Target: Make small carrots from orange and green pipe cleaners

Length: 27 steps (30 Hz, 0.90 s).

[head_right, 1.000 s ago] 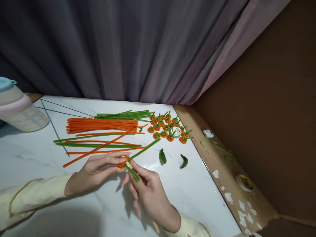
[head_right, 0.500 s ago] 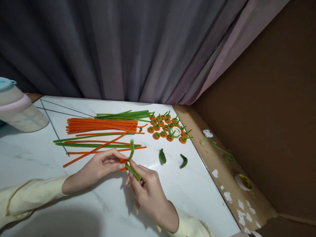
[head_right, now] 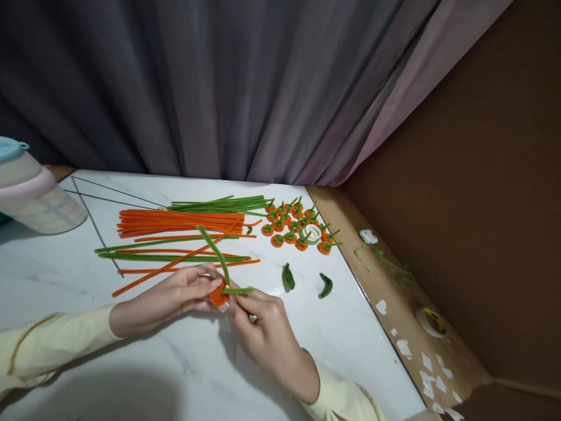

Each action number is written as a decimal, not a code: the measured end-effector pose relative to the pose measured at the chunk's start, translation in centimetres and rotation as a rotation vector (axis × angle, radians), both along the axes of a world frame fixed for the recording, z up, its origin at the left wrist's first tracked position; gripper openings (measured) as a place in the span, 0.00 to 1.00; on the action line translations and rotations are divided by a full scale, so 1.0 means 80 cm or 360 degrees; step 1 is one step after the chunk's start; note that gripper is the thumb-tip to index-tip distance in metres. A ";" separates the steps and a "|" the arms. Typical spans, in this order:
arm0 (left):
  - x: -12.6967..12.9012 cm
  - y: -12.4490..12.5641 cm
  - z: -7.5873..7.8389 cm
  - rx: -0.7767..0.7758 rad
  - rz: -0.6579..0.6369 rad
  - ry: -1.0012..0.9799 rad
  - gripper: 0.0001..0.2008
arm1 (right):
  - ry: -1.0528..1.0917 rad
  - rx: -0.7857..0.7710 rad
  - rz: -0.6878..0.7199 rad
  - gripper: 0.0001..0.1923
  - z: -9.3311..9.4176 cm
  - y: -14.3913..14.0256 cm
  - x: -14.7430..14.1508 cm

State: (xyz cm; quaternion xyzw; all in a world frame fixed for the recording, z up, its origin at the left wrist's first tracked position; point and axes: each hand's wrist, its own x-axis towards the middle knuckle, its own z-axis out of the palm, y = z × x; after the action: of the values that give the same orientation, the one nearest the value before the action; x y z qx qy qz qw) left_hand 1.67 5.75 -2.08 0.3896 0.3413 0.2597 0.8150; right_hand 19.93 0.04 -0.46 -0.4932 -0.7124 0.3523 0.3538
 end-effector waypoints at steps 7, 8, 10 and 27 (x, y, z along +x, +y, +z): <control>-0.004 0.009 -0.006 -0.0209 -0.0170 -0.0094 0.08 | -0.0353 0.0252 0.0389 0.13 0.009 0.012 0.014; -0.005 0.010 -0.005 -0.0230 -0.0194 -0.0103 0.09 | -0.0410 0.0238 0.0428 0.13 0.011 0.013 0.015; -0.005 0.011 -0.001 -0.0257 -0.0248 -0.0101 0.10 | -0.0524 0.0200 0.0495 0.13 0.015 0.014 0.016; -0.001 0.001 -0.005 -0.0223 -0.0105 -0.0149 0.12 | -0.0491 0.0135 0.0423 0.12 0.023 0.015 0.008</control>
State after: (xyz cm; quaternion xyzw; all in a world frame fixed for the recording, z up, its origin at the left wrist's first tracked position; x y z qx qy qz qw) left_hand 1.57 5.86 -2.46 0.3300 0.3071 0.2262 0.8635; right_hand 20.60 1.22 1.42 -0.4277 -0.8311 0.2859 0.2113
